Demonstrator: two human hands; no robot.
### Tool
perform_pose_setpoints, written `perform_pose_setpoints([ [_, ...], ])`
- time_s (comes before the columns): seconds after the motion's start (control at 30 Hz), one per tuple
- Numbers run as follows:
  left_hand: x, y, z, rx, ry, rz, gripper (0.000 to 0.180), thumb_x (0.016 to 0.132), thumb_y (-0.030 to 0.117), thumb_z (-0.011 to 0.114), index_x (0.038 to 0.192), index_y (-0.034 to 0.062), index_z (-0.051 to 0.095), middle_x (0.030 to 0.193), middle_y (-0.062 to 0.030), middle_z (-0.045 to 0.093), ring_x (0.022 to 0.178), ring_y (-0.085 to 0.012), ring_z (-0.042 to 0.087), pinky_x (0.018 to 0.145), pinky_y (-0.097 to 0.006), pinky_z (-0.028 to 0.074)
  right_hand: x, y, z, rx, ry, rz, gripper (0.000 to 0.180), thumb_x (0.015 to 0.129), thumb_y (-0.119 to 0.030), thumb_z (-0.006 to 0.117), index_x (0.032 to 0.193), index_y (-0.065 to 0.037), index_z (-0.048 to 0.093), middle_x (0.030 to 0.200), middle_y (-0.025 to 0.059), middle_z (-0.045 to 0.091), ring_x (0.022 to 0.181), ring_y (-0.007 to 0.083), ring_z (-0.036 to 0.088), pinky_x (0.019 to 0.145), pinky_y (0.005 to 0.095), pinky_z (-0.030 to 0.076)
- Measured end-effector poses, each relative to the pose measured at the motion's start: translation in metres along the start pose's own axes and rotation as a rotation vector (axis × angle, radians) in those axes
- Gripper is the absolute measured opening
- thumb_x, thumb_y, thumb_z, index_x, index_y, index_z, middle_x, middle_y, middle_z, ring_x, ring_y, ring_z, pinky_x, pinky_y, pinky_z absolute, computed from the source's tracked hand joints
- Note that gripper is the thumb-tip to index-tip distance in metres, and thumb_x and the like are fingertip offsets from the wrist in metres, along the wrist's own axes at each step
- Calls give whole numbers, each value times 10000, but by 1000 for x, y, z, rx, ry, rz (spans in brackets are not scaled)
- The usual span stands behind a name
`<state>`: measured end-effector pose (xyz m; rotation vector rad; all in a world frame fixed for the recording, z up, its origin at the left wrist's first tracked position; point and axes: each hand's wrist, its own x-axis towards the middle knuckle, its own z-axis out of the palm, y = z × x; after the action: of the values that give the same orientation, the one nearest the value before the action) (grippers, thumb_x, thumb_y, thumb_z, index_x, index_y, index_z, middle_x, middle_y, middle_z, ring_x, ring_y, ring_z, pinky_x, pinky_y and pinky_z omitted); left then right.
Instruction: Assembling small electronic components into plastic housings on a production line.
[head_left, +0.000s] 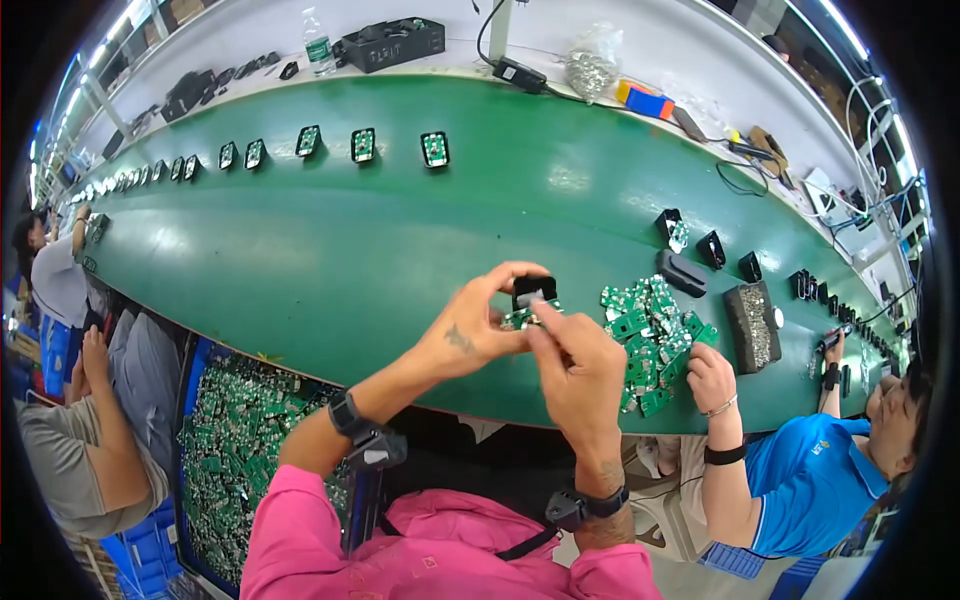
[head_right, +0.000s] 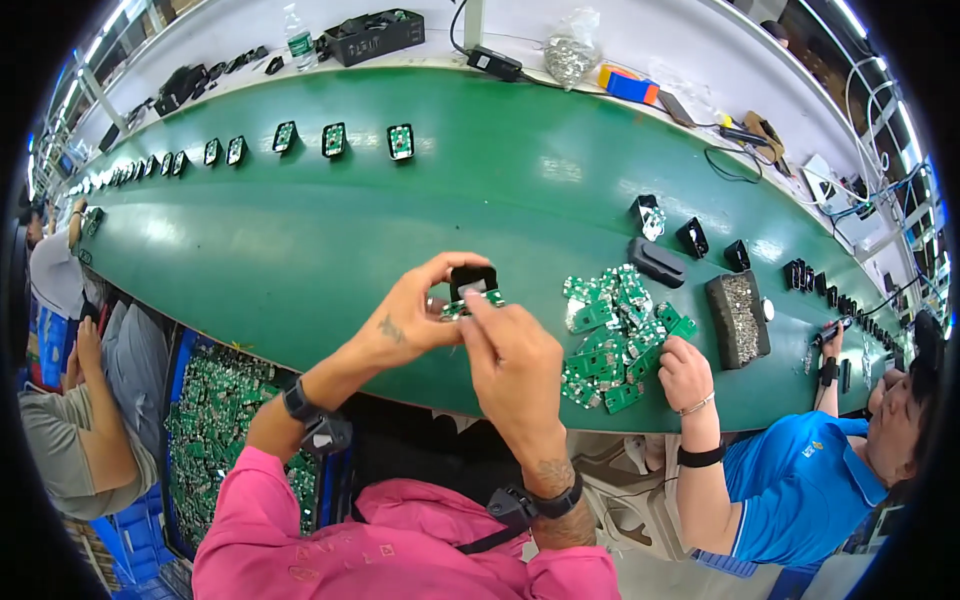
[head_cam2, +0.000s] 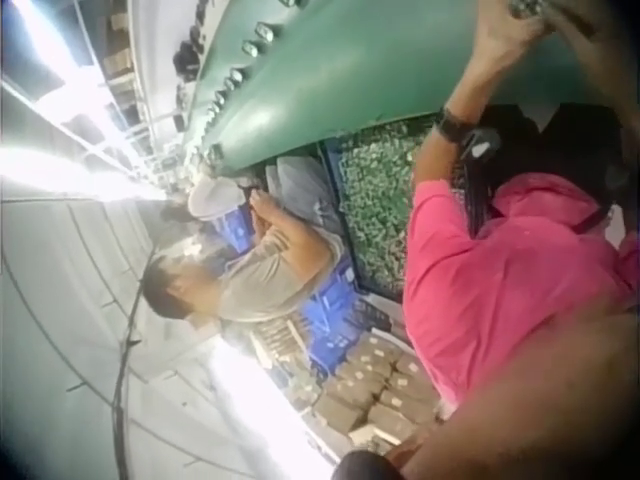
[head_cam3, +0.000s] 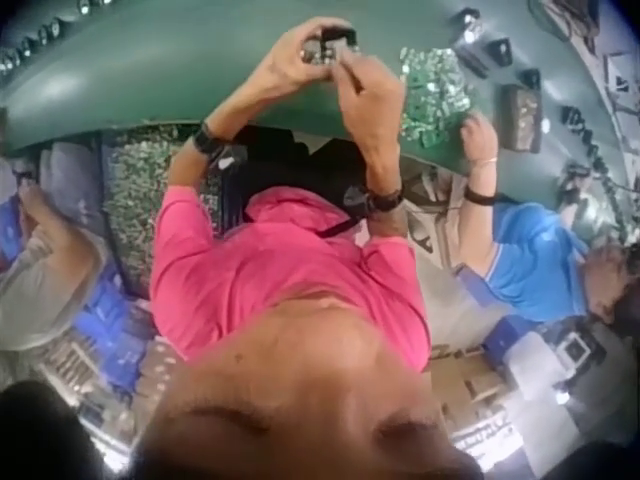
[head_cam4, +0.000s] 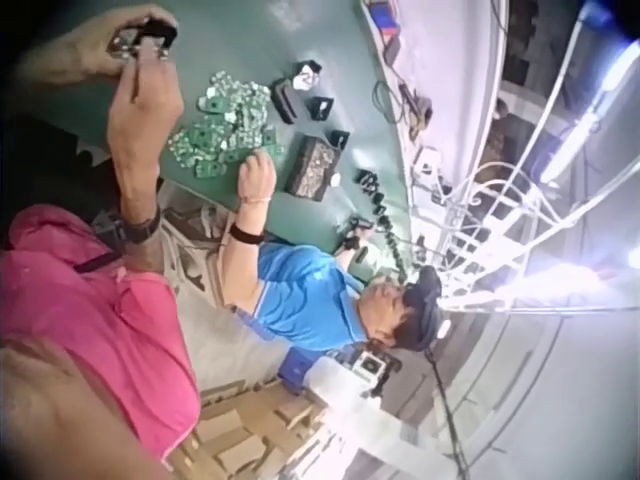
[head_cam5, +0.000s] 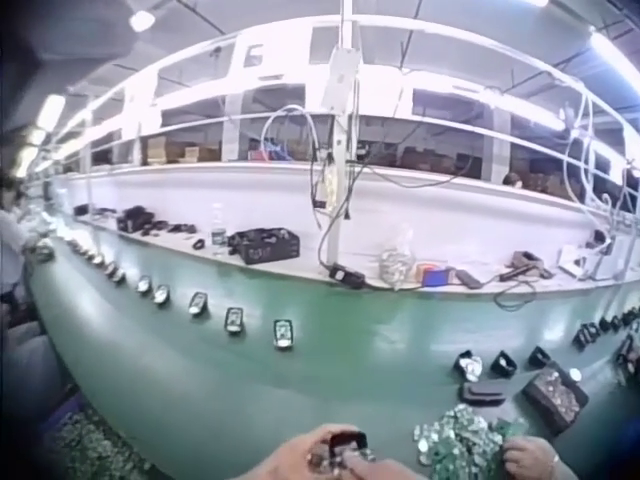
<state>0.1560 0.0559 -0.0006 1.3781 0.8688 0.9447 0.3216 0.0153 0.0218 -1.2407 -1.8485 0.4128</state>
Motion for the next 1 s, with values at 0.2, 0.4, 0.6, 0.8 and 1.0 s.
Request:
perform_pose_setpoints([
  [0.2,-40,-12,7,-175,-4,-31,612,824,1,691,1391,41,464,1205,-80,554,985,-117,598,738,-257,547,-14,-2,16,98,-41,-53,95,864,-15,664,955,0,688,777,126,642,650,238,638,582,326,484],
  [0.4,-57,-13,22,-234,56,-104,578,876,2,602,1431,72,453,1092,-79,634,882,-107,612,695,-258,534,-28,-8,12,251,-142,135,103,889,-28,651,984,3,677,784,78,633,687,148,632,592,279,481],
  [0.6,-58,-14,25,-41,116,47,616,800,13,589,1406,76,494,803,-98,664,646,-83,589,588,-279,504,-32,-16,0,301,-139,184,201,853,23,681,1053,5,700,793,31,622,671,72,587,564,211,442],
  [0.8,-69,-5,29,-156,117,-3,604,868,28,599,1451,74,449,928,-98,678,714,-90,613,617,-259,511,-35,-11,13,357,-9,100,137,897,10,658,1024,8,707,770,28,596,619,77,571,544,214,429],
  [1.0,-76,10,26,-168,197,-107,603,880,32,601,1459,71,440,946,-91,675,715,-86,608,609,-264,511,-37,-22,8,396,-63,172,77,953,-37,608,967,18,660,774,32,580,580,84,526,512,227,391],
])
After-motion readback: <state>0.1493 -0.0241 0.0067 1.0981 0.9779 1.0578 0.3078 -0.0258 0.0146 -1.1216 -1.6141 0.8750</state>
